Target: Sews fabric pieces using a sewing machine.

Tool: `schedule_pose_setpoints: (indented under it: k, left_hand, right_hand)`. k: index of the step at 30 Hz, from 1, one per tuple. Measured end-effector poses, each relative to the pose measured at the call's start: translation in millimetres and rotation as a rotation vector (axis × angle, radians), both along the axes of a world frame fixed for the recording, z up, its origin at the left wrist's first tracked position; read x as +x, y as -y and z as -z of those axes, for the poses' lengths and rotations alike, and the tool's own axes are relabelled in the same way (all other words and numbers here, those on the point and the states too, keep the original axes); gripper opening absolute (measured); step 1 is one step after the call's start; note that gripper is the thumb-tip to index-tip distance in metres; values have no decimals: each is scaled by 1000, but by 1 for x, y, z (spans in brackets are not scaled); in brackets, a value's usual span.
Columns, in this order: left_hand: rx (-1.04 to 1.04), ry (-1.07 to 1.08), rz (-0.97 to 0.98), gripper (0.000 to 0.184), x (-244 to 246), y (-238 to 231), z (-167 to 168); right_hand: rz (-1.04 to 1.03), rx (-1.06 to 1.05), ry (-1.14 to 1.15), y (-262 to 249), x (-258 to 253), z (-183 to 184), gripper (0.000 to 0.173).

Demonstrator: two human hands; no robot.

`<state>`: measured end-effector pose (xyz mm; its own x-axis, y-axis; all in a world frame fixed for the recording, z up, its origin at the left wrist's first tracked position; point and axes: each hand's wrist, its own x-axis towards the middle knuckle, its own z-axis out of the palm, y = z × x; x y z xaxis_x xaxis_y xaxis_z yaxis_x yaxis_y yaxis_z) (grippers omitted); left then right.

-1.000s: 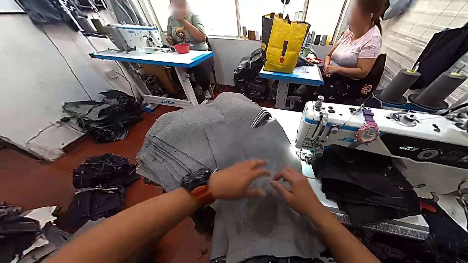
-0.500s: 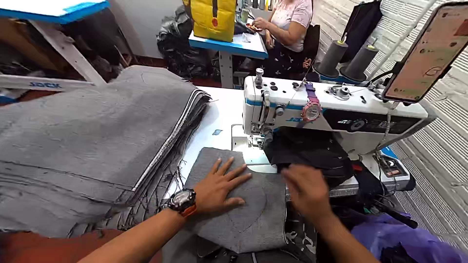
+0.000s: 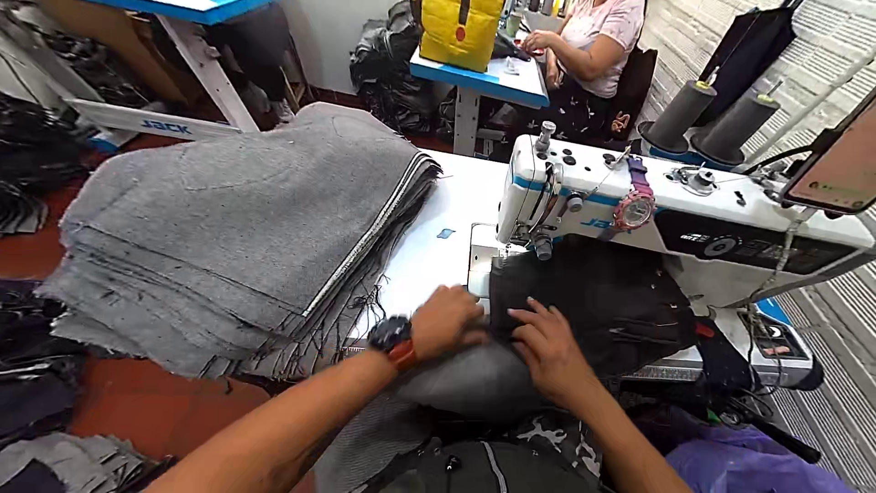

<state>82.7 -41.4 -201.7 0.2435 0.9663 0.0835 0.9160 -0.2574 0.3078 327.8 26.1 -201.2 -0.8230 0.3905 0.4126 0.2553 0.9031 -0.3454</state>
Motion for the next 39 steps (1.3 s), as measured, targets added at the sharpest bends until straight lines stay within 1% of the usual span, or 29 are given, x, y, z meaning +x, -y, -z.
schedule_pose_setpoints:
  k: [2,3,4,5,7,8,10,11,12,13,14,15,16,17,18,19,20,22,24,26,27,28,29,30,31,32,34,36,39]
  left_hand:
    - [154,53,215,44,14,46,21]
    - [224,78,286,48,16,65,29]
    - [306,99,304,53,16,80,35]
    - [373,138,263,59,15,93,35]
    - [412,202,26,64,12,105,23]
    - [359,197,-121,60,8,104,13]
    - [209,155,-379,35,1,93,0]
    - [160,150,-460,25,-2,88,0]
    - [155,148,-498,20,-4,84,3]
    - [152,129,-505,19,-5,80,6]
    - [155,99,-489,20,-5,77,8]
    - [171,80,-460,22,-5,75,10]
    - [197,66,-437,24,-3,74,13]
    - [227,51,-424,27,-2,73,17]
    - [253,43,-418,30,0,72,21]
    - [279,37,-417,31,2,73,23]
    - [301,32,-420,32,3,73,24]
    - [318,34,-436,33,5,76,25]
    - [330,34,-448,36,5,78,28]
    - [349,37,-455,35,5,76,28]
    - [333,46,-461,34,7,75,26]
    - [276,63,-473,32,9,74,20]
    - [169,93,-502,29,13,74,9]
    - [12,145,-552,28,17,73,-5]
    - [-105,186,-596,32,19,69,-12]
    - [-134,195,-606,31,20,63,-11]
    - [-167,195,-580,31,25,53,-14]
    - [-129,181,-504,29,27,44,-12]
    - [112,83,-330,19,16,41,6]
  right_hand:
    - [-10,-174,41,14,-9,19,23]
    - [-11,-204,64,23,-14,24,26]
    - [-20,-221,76,34,-20,26,30]
    - [-41,-246,90,46,-26,24,35]
    - [-101,-295,107,64,-36,18,41]
    - [-132,-321,101,68,-40,15,40]
    - [-139,-367,41,64,-47,11,41]
    - [-99,-379,1,58,-48,10,36]
    - [-20,-370,-34,49,-47,6,28]
    - [102,-337,-45,39,-43,1,21]
    - [254,-292,-19,27,-37,-6,23]
    - [406,-270,41,16,-30,-12,34]
    - [535,-280,127,8,-22,-18,49]
    - [632,-320,228,1,-15,-21,62]
    - [699,-370,317,-4,-11,-23,72]
    - [730,-408,358,-8,-9,-22,75]
    - [734,-441,367,-10,-10,-21,73]
    - [701,-488,349,-13,-12,-20,60]
    - [613,-421,257,-10,-15,-19,39]
    - [417,-336,115,2,-15,-26,25]
    - [287,-370,80,10,-14,-36,22]
    - [138,-473,87,16,-12,-48,19]
    - [-20,-629,131,20,-13,-59,20]
    - [-157,-774,180,20,-15,-64,24]
    - [-236,-842,192,18,-21,-61,29]
    - [-231,-807,160,14,-28,-51,32]
    - [-109,-562,68,6,-42,-21,34]
    - [-53,-385,2,-1,-52,7,41]
    - [26,-231,12,-9,-57,29,56]
